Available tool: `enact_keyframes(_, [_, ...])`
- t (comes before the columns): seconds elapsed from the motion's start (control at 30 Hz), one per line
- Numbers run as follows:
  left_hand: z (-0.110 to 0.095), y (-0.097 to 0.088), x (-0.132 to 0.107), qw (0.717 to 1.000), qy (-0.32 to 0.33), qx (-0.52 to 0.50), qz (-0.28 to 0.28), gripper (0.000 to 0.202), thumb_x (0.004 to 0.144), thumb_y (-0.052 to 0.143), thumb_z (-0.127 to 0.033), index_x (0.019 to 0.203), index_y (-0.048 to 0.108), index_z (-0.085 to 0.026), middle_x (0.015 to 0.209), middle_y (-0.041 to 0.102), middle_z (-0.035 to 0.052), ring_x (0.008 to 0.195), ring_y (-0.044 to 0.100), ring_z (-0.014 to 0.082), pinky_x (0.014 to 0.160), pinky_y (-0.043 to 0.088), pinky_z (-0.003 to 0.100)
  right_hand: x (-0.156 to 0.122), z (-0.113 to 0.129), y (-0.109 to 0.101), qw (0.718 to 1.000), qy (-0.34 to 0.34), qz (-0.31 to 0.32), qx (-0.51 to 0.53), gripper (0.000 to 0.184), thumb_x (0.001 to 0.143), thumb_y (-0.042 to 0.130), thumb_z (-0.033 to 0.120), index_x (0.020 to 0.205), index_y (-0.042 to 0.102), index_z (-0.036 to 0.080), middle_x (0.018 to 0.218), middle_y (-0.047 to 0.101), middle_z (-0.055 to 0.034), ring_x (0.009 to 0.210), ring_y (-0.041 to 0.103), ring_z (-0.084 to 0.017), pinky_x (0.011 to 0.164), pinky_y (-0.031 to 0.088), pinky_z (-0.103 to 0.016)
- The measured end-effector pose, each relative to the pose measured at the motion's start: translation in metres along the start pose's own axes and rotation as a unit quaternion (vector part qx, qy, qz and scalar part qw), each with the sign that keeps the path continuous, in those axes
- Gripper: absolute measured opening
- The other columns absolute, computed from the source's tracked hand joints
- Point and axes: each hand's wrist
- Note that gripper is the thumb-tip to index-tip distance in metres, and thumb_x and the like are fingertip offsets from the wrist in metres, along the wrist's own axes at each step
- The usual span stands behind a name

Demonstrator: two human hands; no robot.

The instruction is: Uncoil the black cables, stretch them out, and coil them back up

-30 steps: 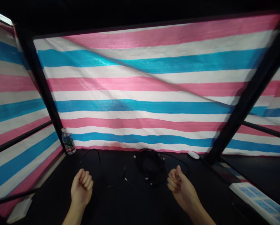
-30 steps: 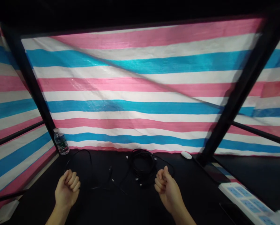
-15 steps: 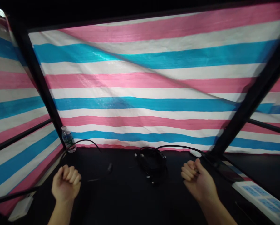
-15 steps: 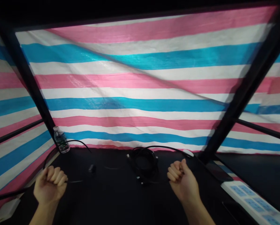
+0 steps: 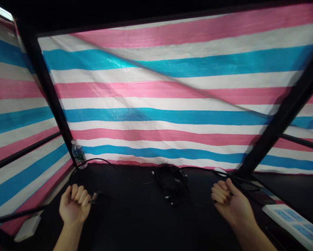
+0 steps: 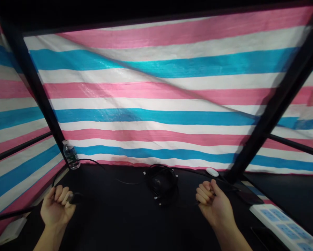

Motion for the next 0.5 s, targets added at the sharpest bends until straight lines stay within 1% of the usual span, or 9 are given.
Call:
enact_keyframes(0.13, [-0.005,0.006,0.002,1.0,-0.006,-0.008,0.029,0.049,0.083,0.062,-0.026,0.063,0.019,-0.022,0.06,0.006,-0.0076,0.046,0.008,0.0093,0.04,0.004,0.028,-0.003,0.01,-0.001,1.0,-0.004,-0.008,-0.003,0.039,0.095,0.064,0.034,0.067,0.041,0.022,0.048,0.034,0.0099,0.033,0.03,-0.004,0.029,0.018,-0.021])
enact_keyframes(0.23, [-0.013,0.006,0.005,0.999,0.003,-0.002,0.04,0.05,0.081,0.065,-0.025,0.063,0.019,-0.022,0.062,0.004,-0.0076,0.048,0.007,0.0095,0.041,0.004,0.029,-0.003,0.018,-0.006,0.999,-0.017,-0.018,-0.033,0.041,0.093,0.067,0.037,0.066,0.04,0.022,0.048,0.032,0.01,0.033,0.027,-0.004,0.03,0.017,-0.021])
enact_keyframes(0.33, [-0.018,0.004,0.006,0.999,0.012,-0.004,0.033,0.05,0.082,0.066,-0.026,0.062,0.021,-0.022,0.062,0.004,-0.0081,0.047,0.007,0.0091,0.042,0.004,0.029,0.0,0.023,-0.015,0.996,-0.03,-0.014,-0.087,0.044,0.088,0.071,0.04,0.064,0.039,0.022,0.049,0.028,0.0108,0.035,0.021,-0.004,0.031,0.016,-0.02])
enact_keyframes(0.43, [-0.017,0.006,0.005,0.999,-0.015,0.014,0.028,0.041,0.087,0.064,-0.025,0.062,0.032,-0.021,0.062,0.006,-0.0089,0.046,0.007,0.0082,0.042,0.001,0.028,0.005,0.03,-0.026,0.986,-0.017,-0.015,-0.165,0.044,0.082,0.076,0.041,0.064,0.041,0.021,0.051,0.025,0.0119,0.037,0.017,-0.003,0.032,0.015,-0.018])
enact_keyframes(0.5, [-0.014,0.011,0.005,0.998,-0.042,0.039,0.027,0.027,0.091,0.061,-0.024,0.069,0.046,-0.019,0.061,0.007,-0.0097,0.045,0.007,0.0072,0.042,-0.002,0.027,0.011,0.039,-0.034,0.97,0.009,-0.03,-0.243,0.043,0.078,0.079,0.042,0.065,0.044,0.022,0.053,0.024,0.0123,0.038,0.015,-0.003,0.033,0.014,-0.017])
Point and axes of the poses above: each hand's wrist, its own x-axis towards the middle knuckle, its own y-axis out of the palm, z = x × y
